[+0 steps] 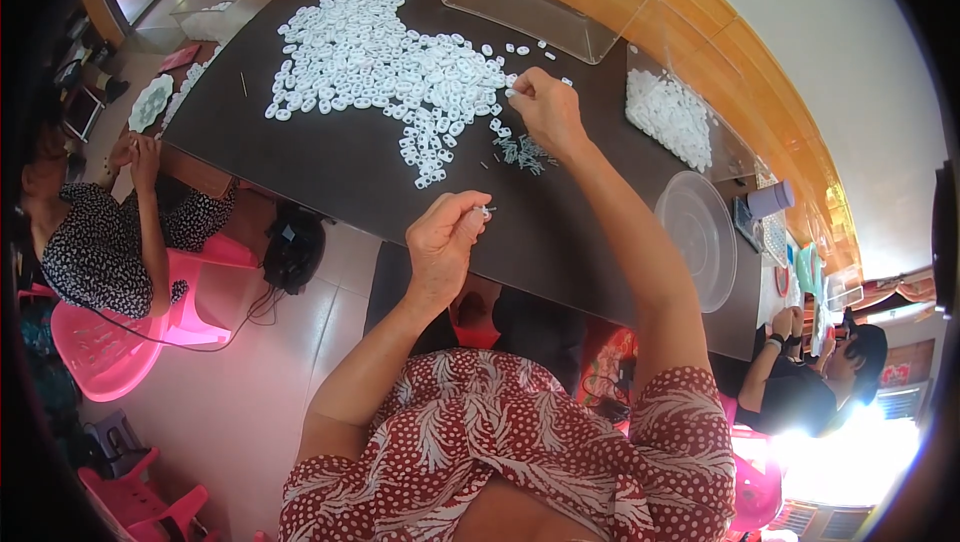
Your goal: Assembling small plastic components by manually inserting metal pins.
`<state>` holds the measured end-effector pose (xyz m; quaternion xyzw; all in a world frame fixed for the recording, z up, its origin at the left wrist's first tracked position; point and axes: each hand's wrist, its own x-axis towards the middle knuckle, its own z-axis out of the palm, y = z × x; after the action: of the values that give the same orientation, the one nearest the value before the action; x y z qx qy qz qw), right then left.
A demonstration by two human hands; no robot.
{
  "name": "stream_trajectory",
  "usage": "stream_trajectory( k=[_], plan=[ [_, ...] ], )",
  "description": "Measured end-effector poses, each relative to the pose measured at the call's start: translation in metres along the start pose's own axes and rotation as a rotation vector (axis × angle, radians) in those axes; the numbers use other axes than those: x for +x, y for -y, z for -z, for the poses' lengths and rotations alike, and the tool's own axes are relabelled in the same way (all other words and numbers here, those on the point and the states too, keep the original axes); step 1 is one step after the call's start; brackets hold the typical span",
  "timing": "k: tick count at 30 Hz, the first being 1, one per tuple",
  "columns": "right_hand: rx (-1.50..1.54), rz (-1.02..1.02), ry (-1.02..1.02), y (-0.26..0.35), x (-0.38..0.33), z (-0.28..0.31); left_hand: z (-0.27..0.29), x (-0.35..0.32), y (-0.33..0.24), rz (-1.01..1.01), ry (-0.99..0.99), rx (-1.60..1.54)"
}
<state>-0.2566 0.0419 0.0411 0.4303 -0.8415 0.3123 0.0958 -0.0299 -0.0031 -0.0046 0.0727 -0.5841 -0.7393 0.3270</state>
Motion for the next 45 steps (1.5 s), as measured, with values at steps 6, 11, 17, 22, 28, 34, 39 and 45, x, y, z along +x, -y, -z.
stream_trajectory(
  k=[6,11,17,22,28,34,39,45],
  plan=[
    [0.436,-0.147,0.155,0.044,-0.05,0.03,-0.001,-0.001,-0.007,0.06,-0.058,-0.03],
    [0.642,-0.15,0.256,0.061,-0.085,0.046,0.001,0.002,-0.017,0.176,-0.124,-0.232],
    [0.772,-0.224,0.364,0.083,-0.105,0.057,-0.007,-0.004,-0.031,0.202,-0.012,-0.254],
    [0.915,-0.255,0.255,0.08,-0.119,0.051,-0.011,-0.014,-0.037,0.229,-0.023,-0.261],
    [1.036,-0.383,0.234,0.085,-0.133,0.052,-0.015,-0.023,-0.042,0.245,-0.036,-0.29],
    [1.078,-0.388,0.278,0.081,-0.135,0.051,-0.009,-0.027,-0.04,0.173,-0.06,-0.192],
    [1.088,-0.43,0.283,0.08,-0.136,0.048,-0.011,-0.029,-0.041,0.174,-0.106,-0.085],
    [1.077,-0.396,0.253,0.083,-0.135,0.044,-0.01,-0.031,-0.039,0.173,-0.131,-0.1]
  ],
)
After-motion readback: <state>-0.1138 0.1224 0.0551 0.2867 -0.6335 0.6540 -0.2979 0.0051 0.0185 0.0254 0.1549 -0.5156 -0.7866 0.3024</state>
